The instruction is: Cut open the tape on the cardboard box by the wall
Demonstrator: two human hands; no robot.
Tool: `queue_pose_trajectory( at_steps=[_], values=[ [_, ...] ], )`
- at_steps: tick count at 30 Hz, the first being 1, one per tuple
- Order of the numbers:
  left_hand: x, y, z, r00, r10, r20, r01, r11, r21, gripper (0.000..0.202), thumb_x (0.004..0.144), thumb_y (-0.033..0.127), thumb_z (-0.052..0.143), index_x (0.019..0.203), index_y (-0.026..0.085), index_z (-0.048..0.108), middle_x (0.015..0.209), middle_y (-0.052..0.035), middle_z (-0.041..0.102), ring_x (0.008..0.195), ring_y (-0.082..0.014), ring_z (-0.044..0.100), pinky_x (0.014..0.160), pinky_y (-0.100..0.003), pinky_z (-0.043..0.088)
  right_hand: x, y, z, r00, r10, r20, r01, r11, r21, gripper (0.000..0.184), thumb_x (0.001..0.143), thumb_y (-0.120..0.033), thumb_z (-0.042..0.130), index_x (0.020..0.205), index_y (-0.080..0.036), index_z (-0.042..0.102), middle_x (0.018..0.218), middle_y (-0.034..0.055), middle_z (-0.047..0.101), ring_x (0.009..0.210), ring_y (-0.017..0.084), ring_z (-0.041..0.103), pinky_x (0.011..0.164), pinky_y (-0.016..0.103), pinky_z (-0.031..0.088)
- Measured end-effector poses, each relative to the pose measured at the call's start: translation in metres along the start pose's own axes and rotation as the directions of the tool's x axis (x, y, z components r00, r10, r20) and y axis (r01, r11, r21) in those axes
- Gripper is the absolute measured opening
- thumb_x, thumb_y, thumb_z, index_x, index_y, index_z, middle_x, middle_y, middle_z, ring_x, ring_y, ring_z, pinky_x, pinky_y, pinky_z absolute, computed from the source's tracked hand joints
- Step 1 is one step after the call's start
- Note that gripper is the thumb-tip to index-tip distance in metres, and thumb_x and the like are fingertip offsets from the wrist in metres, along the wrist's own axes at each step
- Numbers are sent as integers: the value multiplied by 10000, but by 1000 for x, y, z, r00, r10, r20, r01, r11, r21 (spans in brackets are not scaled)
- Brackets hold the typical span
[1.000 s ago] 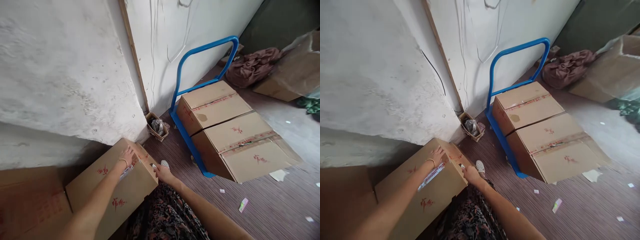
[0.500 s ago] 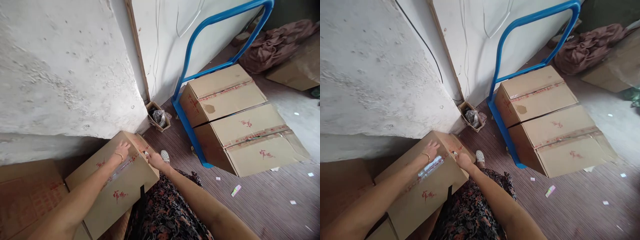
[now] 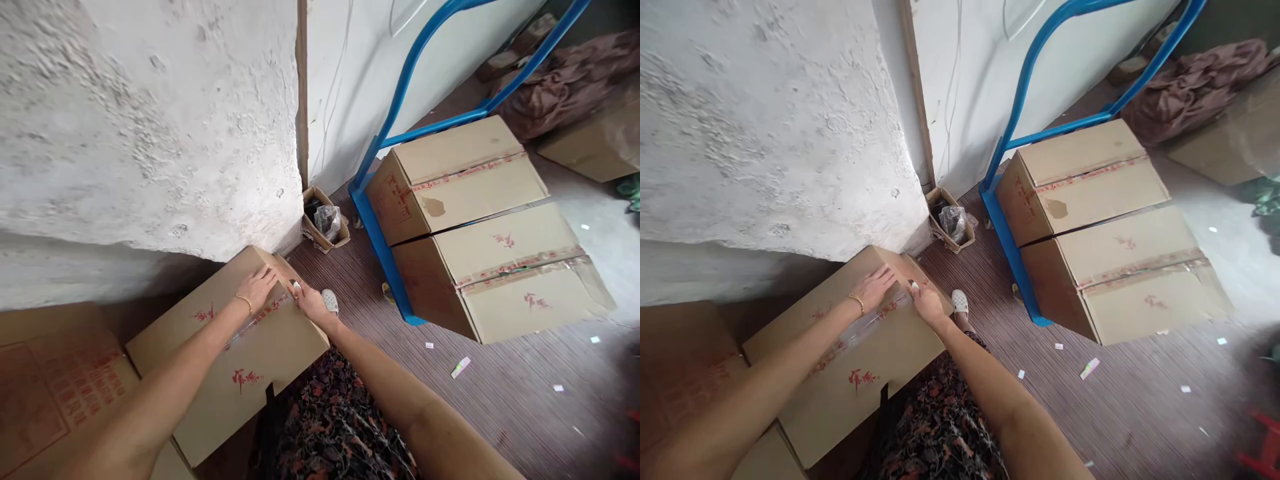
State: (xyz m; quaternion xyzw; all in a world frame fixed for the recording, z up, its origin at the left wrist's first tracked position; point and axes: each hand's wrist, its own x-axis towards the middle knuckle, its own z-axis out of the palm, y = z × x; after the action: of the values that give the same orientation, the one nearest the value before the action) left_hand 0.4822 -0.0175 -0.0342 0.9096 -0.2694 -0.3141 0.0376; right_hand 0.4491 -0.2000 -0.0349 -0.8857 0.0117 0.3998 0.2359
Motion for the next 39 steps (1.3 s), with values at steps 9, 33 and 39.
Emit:
queue_pose_trajectory(
  at_steps=[9, 33, 39],
  values=[
    [-2, -2, -17, 972, 186, -144, -164, 975, 153, 334, 839, 75, 440, 1077, 162, 657, 1137, -102, 645, 1163, -255, 490, 1075, -454, 320, 12, -1, -11, 998, -58, 38, 61, 994, -92, 442, 1014, -386, 259, 1162, -144, 598, 1093, 149, 683, 1024, 231, 641, 839, 290, 453],
    [12, 12, -36, 999, 41, -22, -38, 992, 123, 327, 810, 42, 421, 956, 211, 660, 1050, -80, 639, 1059, -251, 446, 857, -432, 344, -20, 23, -10, 971, -92, 220, 154, 947, -281, 452, 997, -370, 252, 1103, -126, 617, 1073, 180, 676, 1019, 288, 644, 830, 370, 493],
    [13, 12, -31, 999, 30, -42, -27, 997, 72, 325, 794, 21, 433, 916, 214, 664, 1032, -81, 638, 1044, -252, 453, 836, -425, 360, -45, 39, -16, 953, -43, 301, 147, 932, -331, 390, 987, -327, 324, 1034, -135, 660, 1056, 180, 687, 1017, 292, 646, 825, 367, 491]
  ],
)
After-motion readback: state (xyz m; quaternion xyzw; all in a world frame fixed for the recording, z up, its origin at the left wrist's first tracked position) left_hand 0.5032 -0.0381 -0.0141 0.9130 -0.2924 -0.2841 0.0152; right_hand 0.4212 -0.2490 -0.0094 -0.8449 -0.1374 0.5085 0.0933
